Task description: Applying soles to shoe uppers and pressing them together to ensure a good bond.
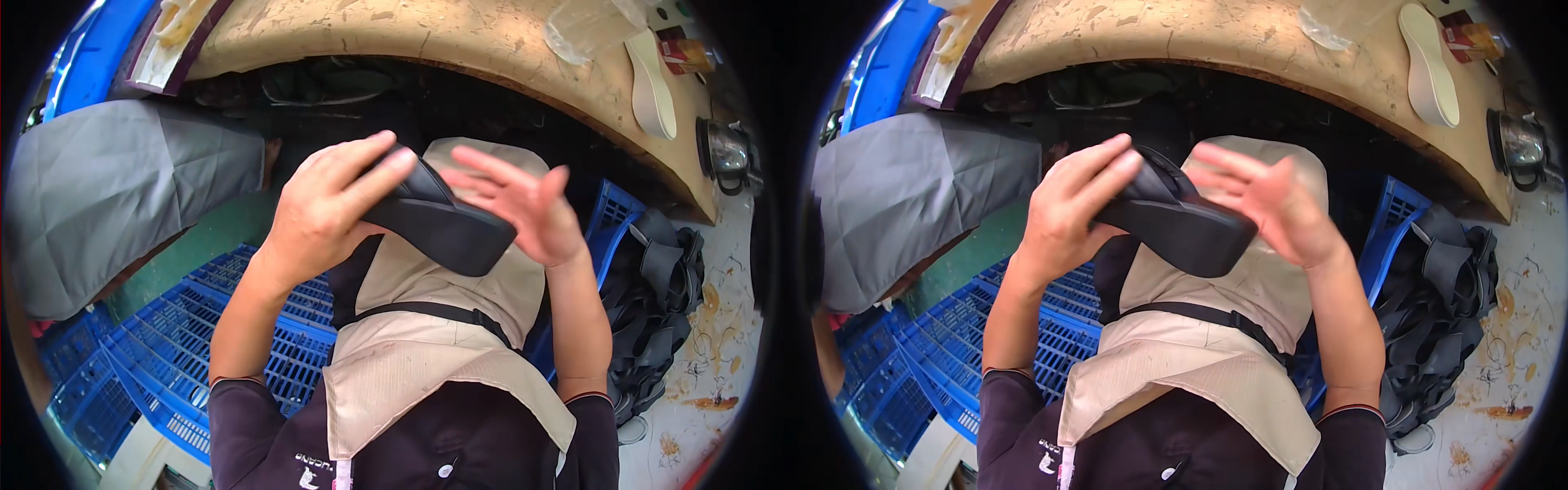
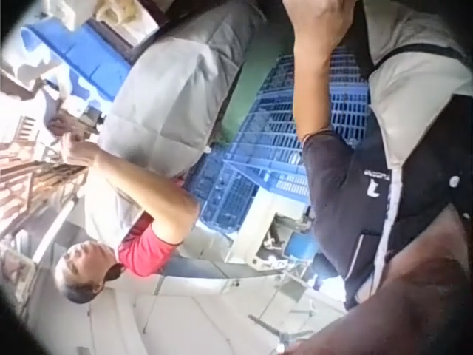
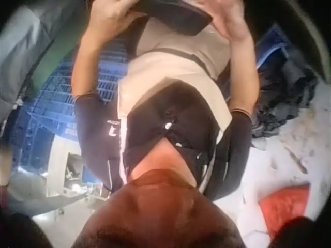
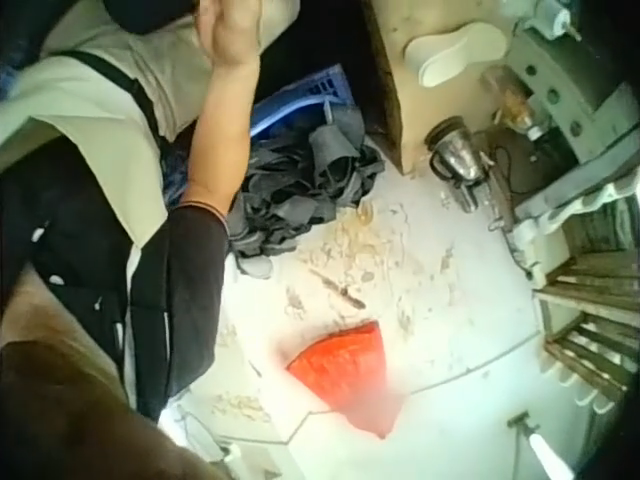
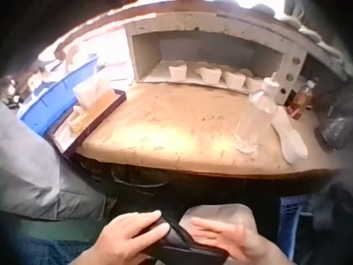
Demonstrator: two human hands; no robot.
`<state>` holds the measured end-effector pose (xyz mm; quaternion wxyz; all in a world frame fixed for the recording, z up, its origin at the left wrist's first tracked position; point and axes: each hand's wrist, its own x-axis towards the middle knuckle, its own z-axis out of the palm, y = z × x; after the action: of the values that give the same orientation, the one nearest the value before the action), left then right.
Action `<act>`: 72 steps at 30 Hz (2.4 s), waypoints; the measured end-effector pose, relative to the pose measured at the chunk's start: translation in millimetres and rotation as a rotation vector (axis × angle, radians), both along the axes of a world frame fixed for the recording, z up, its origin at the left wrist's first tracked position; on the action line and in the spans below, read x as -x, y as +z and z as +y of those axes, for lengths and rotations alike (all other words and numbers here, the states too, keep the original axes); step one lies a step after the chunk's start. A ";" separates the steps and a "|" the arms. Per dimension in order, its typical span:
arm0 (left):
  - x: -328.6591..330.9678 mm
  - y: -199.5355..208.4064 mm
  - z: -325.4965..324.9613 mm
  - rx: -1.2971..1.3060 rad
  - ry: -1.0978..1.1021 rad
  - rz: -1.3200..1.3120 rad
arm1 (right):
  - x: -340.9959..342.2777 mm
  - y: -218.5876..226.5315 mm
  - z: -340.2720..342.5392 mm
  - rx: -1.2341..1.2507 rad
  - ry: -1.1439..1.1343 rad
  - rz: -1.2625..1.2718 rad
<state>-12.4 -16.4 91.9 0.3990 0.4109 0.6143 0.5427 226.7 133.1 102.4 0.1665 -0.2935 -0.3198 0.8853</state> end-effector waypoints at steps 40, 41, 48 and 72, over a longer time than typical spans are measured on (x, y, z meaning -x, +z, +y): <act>-12.7 -96.0 11.4 0.105 0.276 -0.145 | 7.5 -91.2 -72.1 -0.372 0.295 -0.470; -11.3 -101.7 10.0 0.092 0.315 -0.216 | 8.4 -90.5 -72.9 -0.384 0.304 -0.467; -4.3 -109.9 14.2 0.049 0.471 -0.577 | 9.1 -78.8 -79.0 -0.430 0.234 -0.435; 43.0 -129.5 -51.9 -0.223 0.625 -0.524 | 45.3 74.6 -50.3 -1.055 0.512 -0.101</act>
<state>-55.4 -68.3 -37.6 0.3112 0.0936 0.5247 0.7868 181.4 82.8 177.0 0.0555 -0.1262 -0.7854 0.6035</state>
